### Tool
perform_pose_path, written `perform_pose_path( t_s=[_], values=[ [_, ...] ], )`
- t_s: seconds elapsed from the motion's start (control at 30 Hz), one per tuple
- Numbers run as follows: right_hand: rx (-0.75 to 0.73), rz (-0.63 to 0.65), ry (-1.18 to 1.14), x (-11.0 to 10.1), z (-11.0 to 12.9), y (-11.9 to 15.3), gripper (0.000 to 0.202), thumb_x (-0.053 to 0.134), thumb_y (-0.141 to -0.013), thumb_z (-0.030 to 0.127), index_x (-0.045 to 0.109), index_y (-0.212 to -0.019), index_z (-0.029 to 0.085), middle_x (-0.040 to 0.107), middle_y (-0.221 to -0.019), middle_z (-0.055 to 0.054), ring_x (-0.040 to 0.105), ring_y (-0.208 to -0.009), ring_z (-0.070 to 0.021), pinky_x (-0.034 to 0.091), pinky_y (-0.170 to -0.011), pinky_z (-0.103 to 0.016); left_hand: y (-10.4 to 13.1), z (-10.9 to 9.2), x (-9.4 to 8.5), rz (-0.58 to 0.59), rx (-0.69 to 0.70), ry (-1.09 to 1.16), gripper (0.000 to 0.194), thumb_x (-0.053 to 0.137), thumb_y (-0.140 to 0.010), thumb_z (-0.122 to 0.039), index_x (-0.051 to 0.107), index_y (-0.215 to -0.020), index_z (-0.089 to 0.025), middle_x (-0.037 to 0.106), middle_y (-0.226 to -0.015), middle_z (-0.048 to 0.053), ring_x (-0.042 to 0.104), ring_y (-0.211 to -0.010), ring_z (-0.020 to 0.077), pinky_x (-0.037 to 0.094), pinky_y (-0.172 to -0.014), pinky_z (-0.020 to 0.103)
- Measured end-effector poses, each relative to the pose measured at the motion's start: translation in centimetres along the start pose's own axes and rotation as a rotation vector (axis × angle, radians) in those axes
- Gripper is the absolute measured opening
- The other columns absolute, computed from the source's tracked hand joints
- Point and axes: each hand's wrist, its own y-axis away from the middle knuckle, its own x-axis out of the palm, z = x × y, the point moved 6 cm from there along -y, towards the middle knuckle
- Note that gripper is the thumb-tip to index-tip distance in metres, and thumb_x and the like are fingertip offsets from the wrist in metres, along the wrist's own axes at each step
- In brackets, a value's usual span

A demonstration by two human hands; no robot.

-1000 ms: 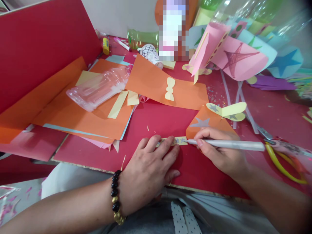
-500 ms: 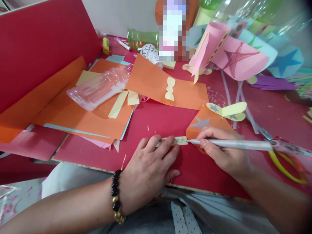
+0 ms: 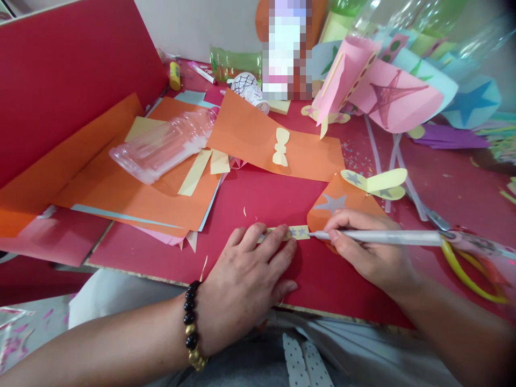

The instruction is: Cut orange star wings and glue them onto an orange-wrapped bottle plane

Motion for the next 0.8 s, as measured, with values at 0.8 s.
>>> perform_pose_path(
  t_s=[0.8],
  values=[
    [0.024,-0.225,-0.197,-2.3,-1.3,0.3,0.01,0.056,-0.089,0.026,0.063,-0.083,0.021,0.061,-0.067,-0.001,0.057,-0.06,-0.0154,0.045,-0.055,-0.03,0.2,0.1,0.1,-0.013,-0.009,0.018,0.047,0.045,-0.095,-0.047,0.047,-0.138,-0.028,0.043,-0.147,0.002,0.042,-0.119,0.0287,0.041,-0.097,0.048]
  ],
)
